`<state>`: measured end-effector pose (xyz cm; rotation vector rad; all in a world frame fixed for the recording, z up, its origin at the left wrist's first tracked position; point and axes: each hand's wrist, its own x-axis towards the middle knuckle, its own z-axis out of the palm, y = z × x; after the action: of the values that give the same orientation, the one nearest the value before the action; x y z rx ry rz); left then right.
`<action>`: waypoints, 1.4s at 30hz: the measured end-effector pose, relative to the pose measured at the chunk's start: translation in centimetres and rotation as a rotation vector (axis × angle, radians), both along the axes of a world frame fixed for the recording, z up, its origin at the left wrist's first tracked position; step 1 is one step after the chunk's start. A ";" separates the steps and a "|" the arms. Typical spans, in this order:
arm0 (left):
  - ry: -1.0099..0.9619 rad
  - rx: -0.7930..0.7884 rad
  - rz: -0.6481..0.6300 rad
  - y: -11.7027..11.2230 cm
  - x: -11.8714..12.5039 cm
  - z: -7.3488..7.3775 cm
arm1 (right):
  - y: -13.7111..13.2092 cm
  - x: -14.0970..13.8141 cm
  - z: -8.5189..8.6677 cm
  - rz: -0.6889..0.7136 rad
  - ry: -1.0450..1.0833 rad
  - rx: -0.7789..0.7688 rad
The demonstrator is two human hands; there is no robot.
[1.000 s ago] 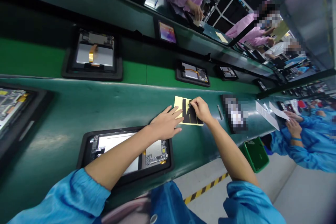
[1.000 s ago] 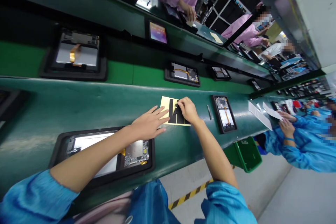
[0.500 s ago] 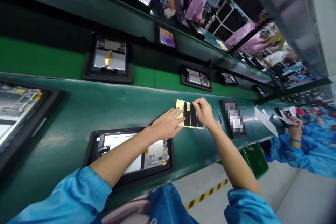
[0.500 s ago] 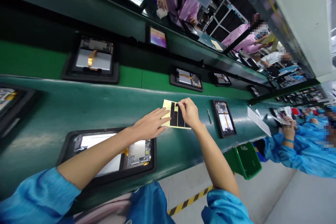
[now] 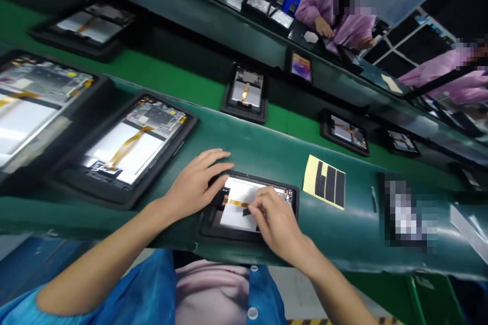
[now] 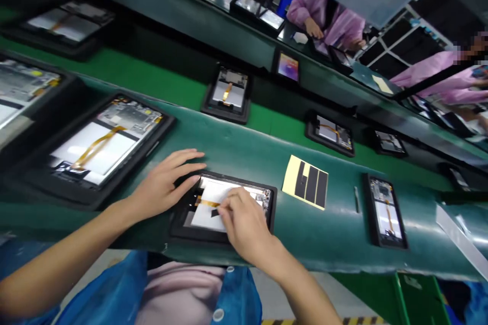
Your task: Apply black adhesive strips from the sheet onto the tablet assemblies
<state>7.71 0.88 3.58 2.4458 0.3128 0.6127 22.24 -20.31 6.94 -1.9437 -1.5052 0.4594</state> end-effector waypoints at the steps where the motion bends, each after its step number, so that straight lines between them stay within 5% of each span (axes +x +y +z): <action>1: -0.016 -0.010 0.034 -0.2 -1.5 -0.5 | 0.6 -1.2 -0.5 0.023 0.000 -0.011; 5: -0.054 -0.014 0.098 -1.7 -5.8 -2.1 | 2.7 -3.8 -1.8 0.045 -0.038 -0.064; 10: -0.065 0.082 0.046 -3.6 -7.8 -2.8 | 4.1 -3.7 -1.7 -0.008 -0.099 -0.115; 30: 0.139 0.220 -0.047 -4.9 -6.6 -3.4 | 4.4 -3.4 -1.7 -0.106 -0.109 -0.076; 36: 0.165 0.243 -0.040 -4.8 -6.2 -3.2 | 3.8 -0.1 -0.8 -0.236 -0.087 0.092; 42: 0.113 0.301 -0.008 -4.6 -5.7 -2.6 | 6.2 7.6 -1.5 -0.290 -0.150 0.130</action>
<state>2.03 -3.71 0.93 2.7761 0.2718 0.5529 29.87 -14.15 5.43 -2.0851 -1.2778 0.0893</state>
